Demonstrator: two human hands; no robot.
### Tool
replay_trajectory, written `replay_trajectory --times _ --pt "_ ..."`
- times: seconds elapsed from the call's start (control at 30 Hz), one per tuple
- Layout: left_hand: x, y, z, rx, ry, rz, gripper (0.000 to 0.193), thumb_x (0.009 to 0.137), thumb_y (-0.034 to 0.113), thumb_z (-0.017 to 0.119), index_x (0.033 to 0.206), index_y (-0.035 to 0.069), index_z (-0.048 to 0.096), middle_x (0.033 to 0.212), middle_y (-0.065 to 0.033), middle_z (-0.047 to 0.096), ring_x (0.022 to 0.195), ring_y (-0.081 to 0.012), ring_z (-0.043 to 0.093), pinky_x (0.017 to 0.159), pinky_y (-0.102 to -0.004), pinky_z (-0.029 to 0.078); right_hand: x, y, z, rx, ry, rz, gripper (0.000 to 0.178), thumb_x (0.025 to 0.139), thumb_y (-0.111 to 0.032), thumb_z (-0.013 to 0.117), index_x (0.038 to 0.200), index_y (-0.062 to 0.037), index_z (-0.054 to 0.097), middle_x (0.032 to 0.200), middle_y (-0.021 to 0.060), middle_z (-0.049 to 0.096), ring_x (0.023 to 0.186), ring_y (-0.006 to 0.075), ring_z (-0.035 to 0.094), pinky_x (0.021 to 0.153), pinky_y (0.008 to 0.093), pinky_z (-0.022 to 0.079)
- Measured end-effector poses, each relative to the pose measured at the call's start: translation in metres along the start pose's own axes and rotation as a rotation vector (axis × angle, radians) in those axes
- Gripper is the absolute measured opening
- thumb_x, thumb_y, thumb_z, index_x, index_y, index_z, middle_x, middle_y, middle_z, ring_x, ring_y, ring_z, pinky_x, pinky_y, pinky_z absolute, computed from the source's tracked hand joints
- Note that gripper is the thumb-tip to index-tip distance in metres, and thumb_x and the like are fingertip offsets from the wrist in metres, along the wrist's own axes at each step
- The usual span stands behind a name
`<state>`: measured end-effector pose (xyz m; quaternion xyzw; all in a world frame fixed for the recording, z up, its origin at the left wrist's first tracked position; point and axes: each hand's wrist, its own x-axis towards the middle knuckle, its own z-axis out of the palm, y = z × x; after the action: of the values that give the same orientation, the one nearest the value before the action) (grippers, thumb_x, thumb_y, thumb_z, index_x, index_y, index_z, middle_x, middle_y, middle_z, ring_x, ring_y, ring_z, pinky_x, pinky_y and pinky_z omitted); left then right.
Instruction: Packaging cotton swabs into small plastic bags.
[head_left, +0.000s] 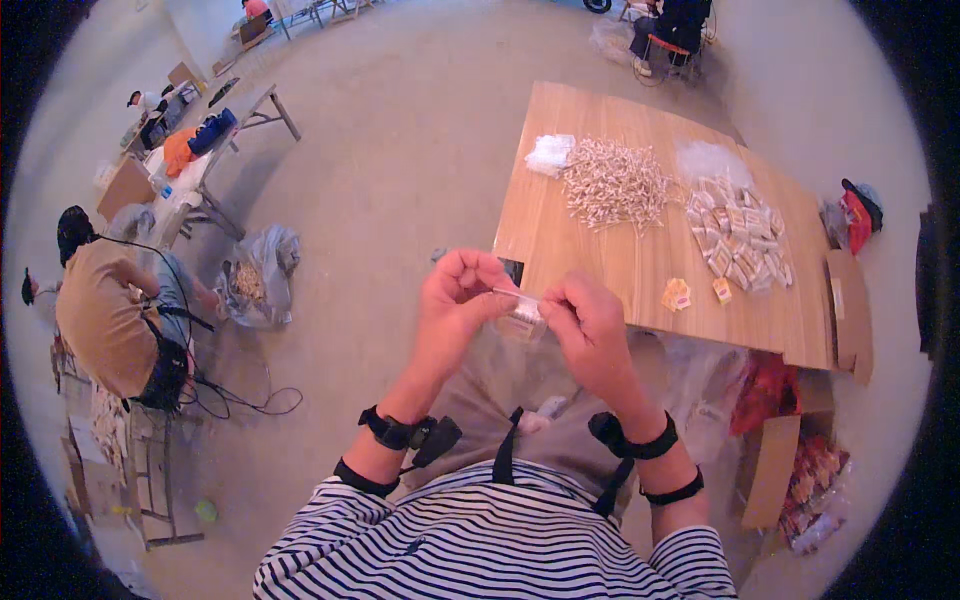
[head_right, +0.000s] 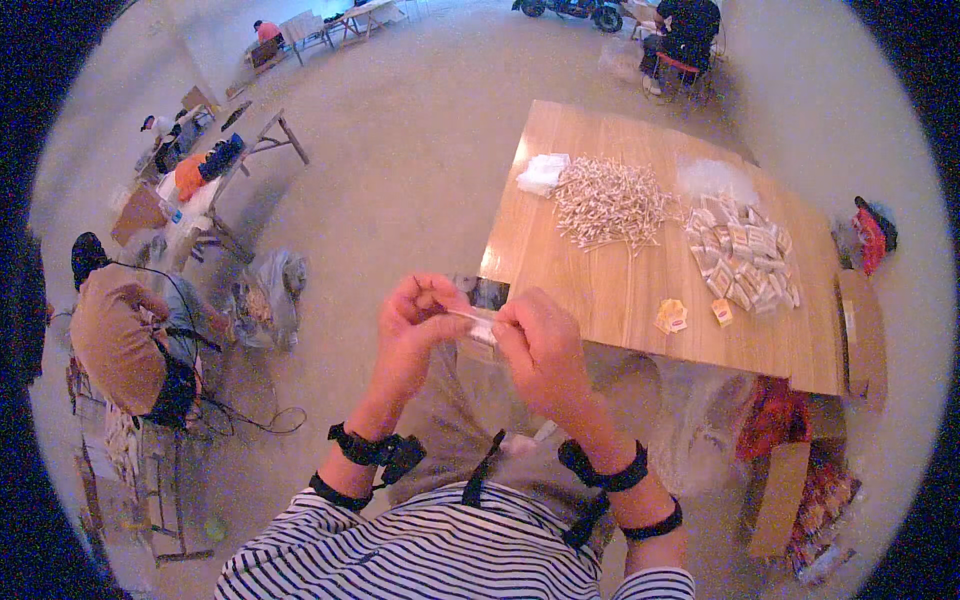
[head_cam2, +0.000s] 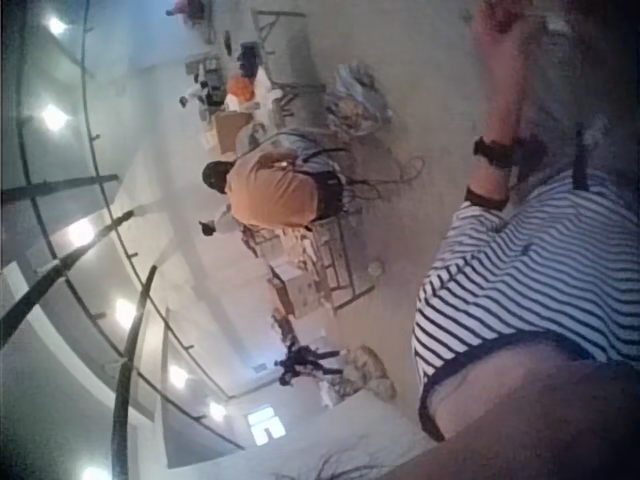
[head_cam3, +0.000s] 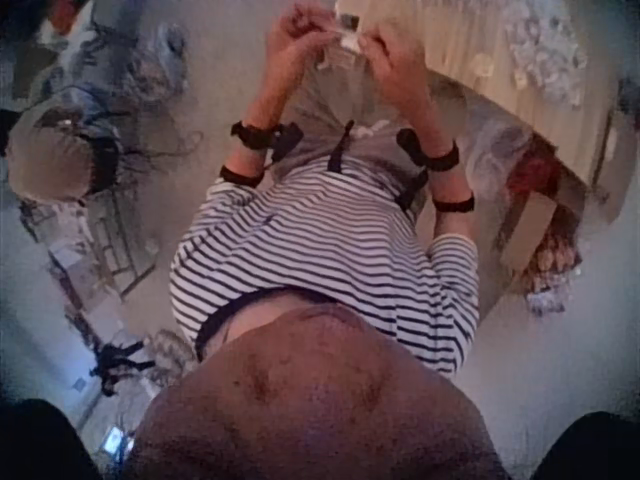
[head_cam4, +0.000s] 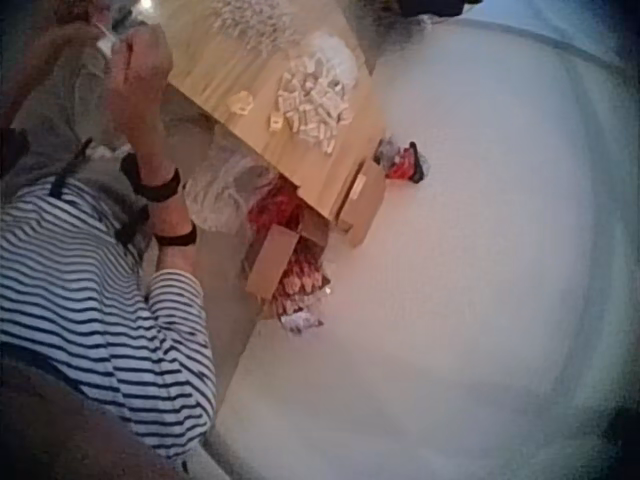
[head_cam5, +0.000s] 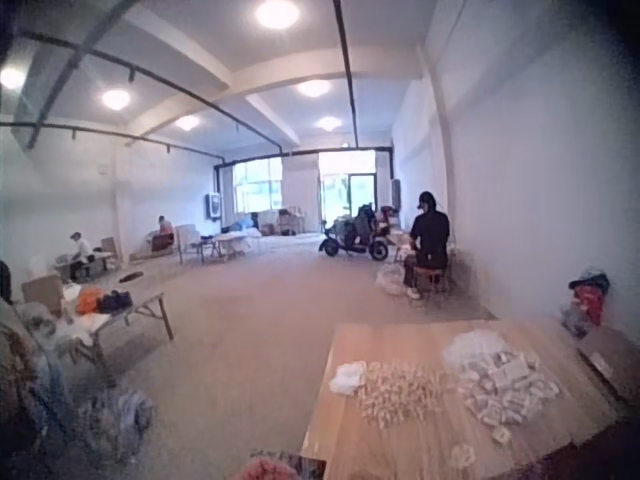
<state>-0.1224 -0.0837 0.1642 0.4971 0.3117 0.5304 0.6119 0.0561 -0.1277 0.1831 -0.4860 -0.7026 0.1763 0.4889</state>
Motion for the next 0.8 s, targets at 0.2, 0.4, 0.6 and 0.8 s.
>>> replay_trajectory --times 0.2,0.4,0.6,0.8 --pt "-0.002 0.002 0.000 -0.005 0.007 0.004 0.028 0.074 -0.006 0.069 0.097 0.006 0.058 0.088 -0.0030 0.067 0.079 -0.0116 0.063 0.073 -0.0254 0.051 -0.001 0.004 0.002 0.072 -0.037 0.033 0.008 0.084 -0.003 0.063 0.083 -0.0011 0.055 0.075 0.0151 0.054 0.068 0.0342 0.055 0.062 0.0429 0.043" --pt "-0.002 -0.003 -0.001 -0.007 0.006 -0.017 0.029 0.074 -0.007 0.068 0.099 0.006 0.059 0.087 -0.0028 0.066 0.078 -0.0113 0.063 0.073 -0.0254 0.051 -0.001 0.010 0.005 -0.021 -0.040 -0.118 0.008 0.084 -0.005 0.062 0.083 -0.0014 0.055 0.076 0.0151 0.054 0.068 0.0356 0.055 0.061 0.0435 0.043" --pt "-0.003 -0.002 0.004 -0.120 -0.075 -0.045 0.039 0.076 -0.004 0.072 0.112 0.004 0.061 0.102 -0.0062 0.070 0.090 -0.0143 0.067 0.080 -0.0291 0.055 -0.001 0.009 -0.001 0.191 0.010 0.185 0.009 0.084 -0.006 0.064 0.082 0.0000 0.058 0.071 0.0123 0.057 0.066 0.0232 0.058 0.061 0.0344 0.044" --pt "-0.009 -0.023 -0.010 -0.004 -0.190 -0.134 0.040 0.078 -0.001 0.077 0.114 0.005 0.062 0.104 -0.0031 0.071 0.093 -0.0135 0.068 0.082 -0.0306 0.056 -0.004 0.014 -0.002 0.353 0.036 0.363 0.011 0.089 -0.010 0.065 0.086 0.0002 0.062 0.072 0.0043 0.059 0.069 0.0114 0.056 0.063 0.0291 0.045"
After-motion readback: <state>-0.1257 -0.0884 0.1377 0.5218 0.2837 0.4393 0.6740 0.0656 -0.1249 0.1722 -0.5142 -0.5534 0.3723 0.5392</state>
